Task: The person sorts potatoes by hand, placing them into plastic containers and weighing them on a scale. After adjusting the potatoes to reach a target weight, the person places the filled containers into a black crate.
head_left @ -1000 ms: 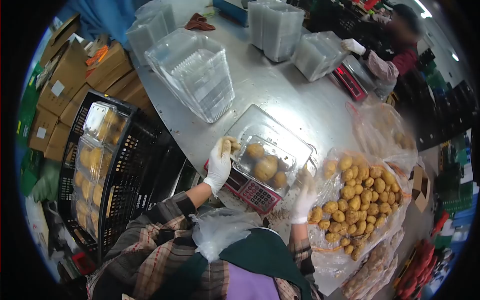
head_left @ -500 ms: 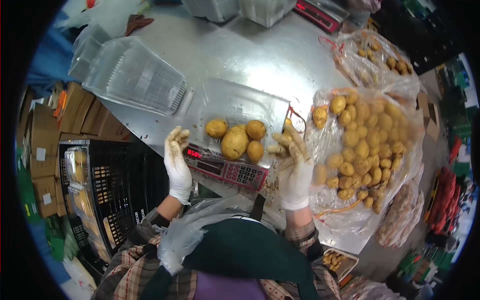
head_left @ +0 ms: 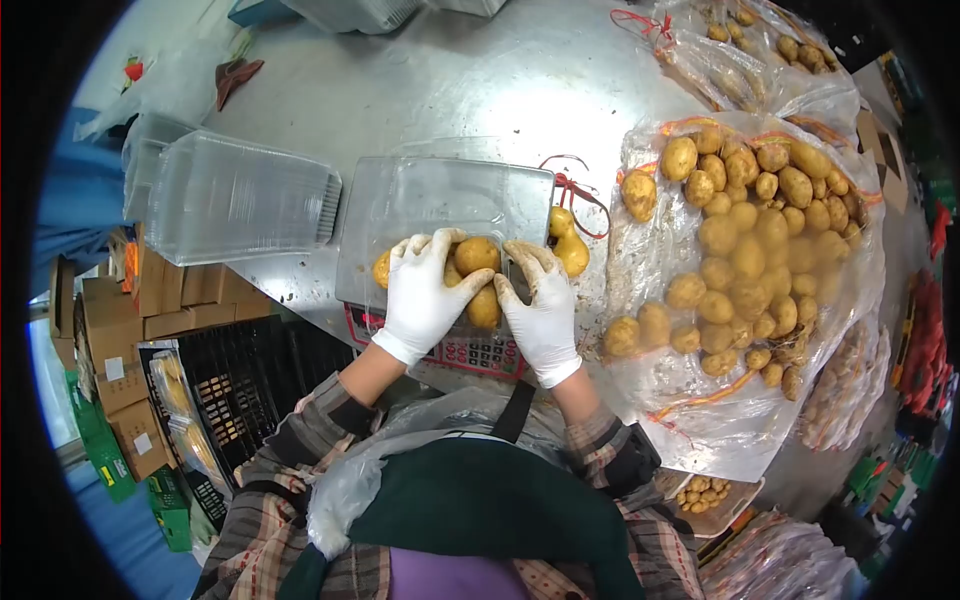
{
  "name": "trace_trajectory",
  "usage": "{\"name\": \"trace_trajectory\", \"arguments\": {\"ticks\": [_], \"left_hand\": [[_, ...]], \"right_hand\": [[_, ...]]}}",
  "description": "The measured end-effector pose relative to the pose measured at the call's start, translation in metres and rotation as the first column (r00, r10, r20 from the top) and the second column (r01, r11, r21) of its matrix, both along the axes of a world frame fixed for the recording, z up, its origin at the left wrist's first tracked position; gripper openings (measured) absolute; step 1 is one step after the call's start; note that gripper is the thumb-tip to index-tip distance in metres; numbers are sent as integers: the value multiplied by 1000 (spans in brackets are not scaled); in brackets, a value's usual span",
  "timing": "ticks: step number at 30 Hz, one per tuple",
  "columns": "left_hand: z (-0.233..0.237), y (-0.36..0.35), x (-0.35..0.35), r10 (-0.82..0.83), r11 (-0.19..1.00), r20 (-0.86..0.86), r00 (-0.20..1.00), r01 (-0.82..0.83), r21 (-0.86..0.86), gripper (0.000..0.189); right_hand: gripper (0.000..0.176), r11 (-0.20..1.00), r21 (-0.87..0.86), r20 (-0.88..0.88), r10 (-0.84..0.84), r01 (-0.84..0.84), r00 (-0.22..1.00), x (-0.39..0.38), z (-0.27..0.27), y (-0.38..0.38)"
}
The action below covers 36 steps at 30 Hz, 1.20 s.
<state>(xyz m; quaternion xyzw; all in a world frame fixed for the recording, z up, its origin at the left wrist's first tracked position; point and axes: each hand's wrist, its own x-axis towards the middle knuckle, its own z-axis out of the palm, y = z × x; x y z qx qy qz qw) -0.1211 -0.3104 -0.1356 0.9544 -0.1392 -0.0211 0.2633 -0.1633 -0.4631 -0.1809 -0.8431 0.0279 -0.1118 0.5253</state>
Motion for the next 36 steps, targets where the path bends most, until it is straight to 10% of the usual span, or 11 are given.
{"name": "trace_trajectory", "arguments": {"ticks": [5,12,24,29,32,34,36], "left_hand": [[8,14,2,-91,688,-389,917,-225,-690,44],[16,19,-2,-208,563,-461,863,-280,-778,48],[13,8,-24,-253,469,-492,833,-339,-816,49],[21,11,-12,-134,630,-389,911,-225,-743,50],[14,20,0,-133,966,-10,991,128,-223,48],[9,28,6,-155,985,176,972,137,109,41],[21,40,14,-58,998,186,981,60,-7,38]], "right_hand": [[37,955,295,-53,7,9,999,1,3,-7],[32,735,678,-179,155,8,972,6,23,-3],[21,955,292,8,-53,48,999,-14,29,-11],[19,737,594,-272,-194,323,943,-18,32,-39],[28,917,196,-198,-310,347,930,-18,17,-67],[30,922,-210,8,-332,326,943,-19,9,-74],[32,929,97,-134,-343,357,930,-22,12,-77]]}}
